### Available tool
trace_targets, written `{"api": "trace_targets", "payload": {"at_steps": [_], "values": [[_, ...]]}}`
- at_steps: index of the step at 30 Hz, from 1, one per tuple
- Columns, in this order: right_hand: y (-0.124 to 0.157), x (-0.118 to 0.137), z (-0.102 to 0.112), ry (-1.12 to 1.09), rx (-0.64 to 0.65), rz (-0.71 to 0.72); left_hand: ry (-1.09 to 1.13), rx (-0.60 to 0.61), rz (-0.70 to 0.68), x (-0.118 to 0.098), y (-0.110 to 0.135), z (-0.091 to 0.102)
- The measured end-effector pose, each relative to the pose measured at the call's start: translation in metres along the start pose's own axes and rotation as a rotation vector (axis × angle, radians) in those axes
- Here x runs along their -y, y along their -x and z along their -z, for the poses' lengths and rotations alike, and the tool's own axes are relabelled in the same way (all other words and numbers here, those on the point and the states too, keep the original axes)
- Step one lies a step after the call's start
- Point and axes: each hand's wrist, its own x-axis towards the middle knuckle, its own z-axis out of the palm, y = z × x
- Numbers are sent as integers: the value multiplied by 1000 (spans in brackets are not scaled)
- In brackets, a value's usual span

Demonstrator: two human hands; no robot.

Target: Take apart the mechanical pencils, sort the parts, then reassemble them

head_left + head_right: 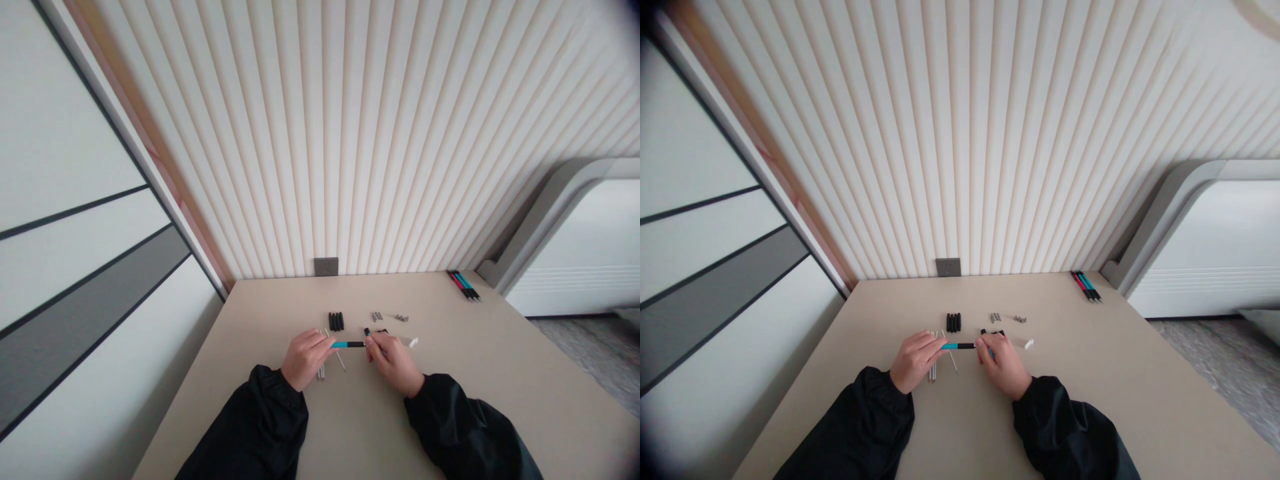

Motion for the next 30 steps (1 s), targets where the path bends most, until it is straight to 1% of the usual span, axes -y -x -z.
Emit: {"api": "trace_targets", "payload": {"at_steps": [4,8,13,15,18,22,24,26,27,28,30], "values": [[0,-2,1,-1,-63,45,0,-18,29,0,1,-1],[1,-3,3,16,-69,72,-9,-23,42,1,2,-1],[1,-2,7,-41,0,76,2,-11,18,1,1,-1],[1,-1,7,-96,10,34,20,-25,30,1,1,-1],[0,-2,5,-206,-40,-72,62,-23,55,0,2,-1],[-2,-11,-1,-408,-148,-208,164,66,23,-2,5,-2],[-3,-17,-4,-456,-171,-253,221,81,-5,-4,6,-3],[-4,-20,-7,-407,-221,-275,256,65,-16,-6,7,-4],[-4,-21,-7,-341,-274,-267,267,51,-11,-6,7,-5],[-4,-20,-7,-250,-341,-237,275,37,0,-7,6,-5],[-2,-14,-6,-37,-443,-107,293,14,29,-8,6,-5]]}}
